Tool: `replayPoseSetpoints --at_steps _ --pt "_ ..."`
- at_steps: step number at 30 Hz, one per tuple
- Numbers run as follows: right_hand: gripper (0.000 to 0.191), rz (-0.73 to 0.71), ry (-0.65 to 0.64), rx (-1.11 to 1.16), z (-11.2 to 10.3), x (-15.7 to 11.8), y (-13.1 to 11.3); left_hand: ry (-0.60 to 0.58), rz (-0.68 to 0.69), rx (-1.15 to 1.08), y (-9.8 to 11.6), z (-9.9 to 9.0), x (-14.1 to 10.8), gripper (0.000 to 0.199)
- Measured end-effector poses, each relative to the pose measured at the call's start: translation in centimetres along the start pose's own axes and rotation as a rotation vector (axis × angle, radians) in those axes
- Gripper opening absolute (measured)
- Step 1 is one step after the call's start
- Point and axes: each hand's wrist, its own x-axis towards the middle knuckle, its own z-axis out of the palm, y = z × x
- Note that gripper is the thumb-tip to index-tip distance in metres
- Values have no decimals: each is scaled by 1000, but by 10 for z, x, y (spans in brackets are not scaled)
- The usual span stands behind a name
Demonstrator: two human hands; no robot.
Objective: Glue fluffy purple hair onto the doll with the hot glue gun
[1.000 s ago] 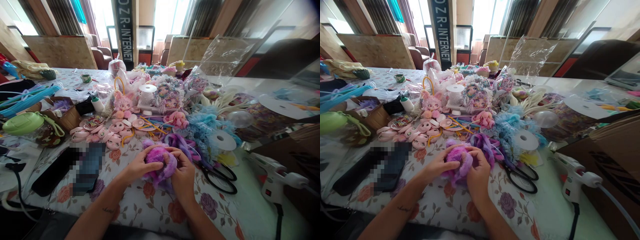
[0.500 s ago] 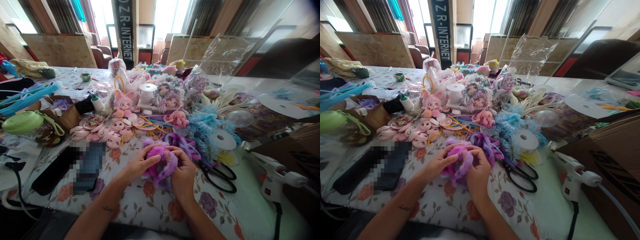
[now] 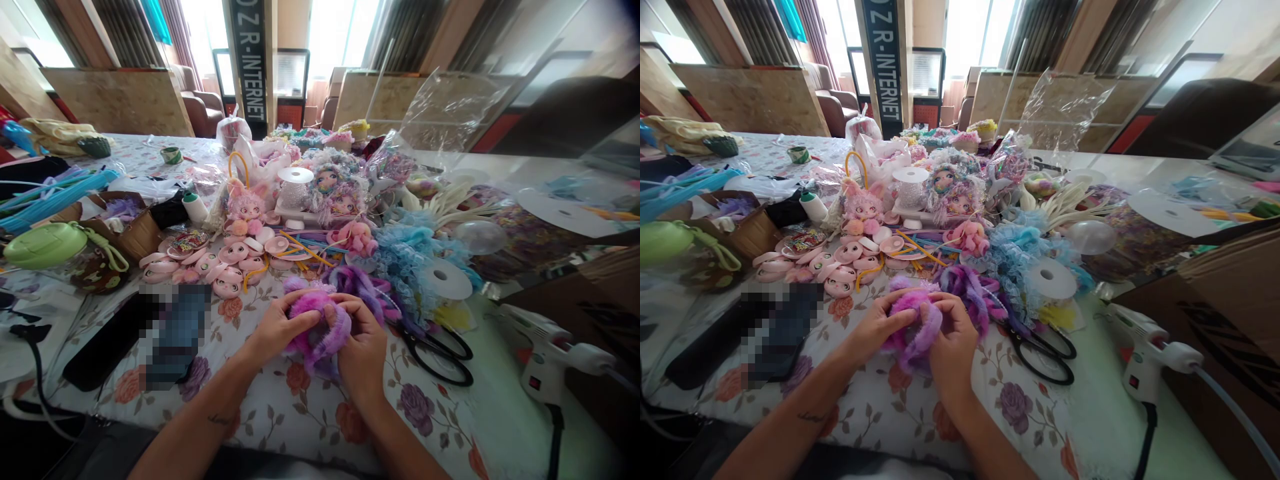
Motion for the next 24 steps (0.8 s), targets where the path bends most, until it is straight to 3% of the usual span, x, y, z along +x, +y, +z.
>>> replayPoseSetpoints --at_steps 5,9,17,24 --pt "15 -13 -19 -2 -1 -1 1 -60 -6 -68 4 -1 -1 51" --pt "16 -40 -39 -22 0 -1 -1 -20 12 -21 3 -2 0 51" --pt "15 -66 -58 -25 0 -2 3 -13 -106 -216 -4 -2 1 48" --pt "13 -74 -71 -24 0 -3 4 10 -109 -217 -4 -1 1 51"
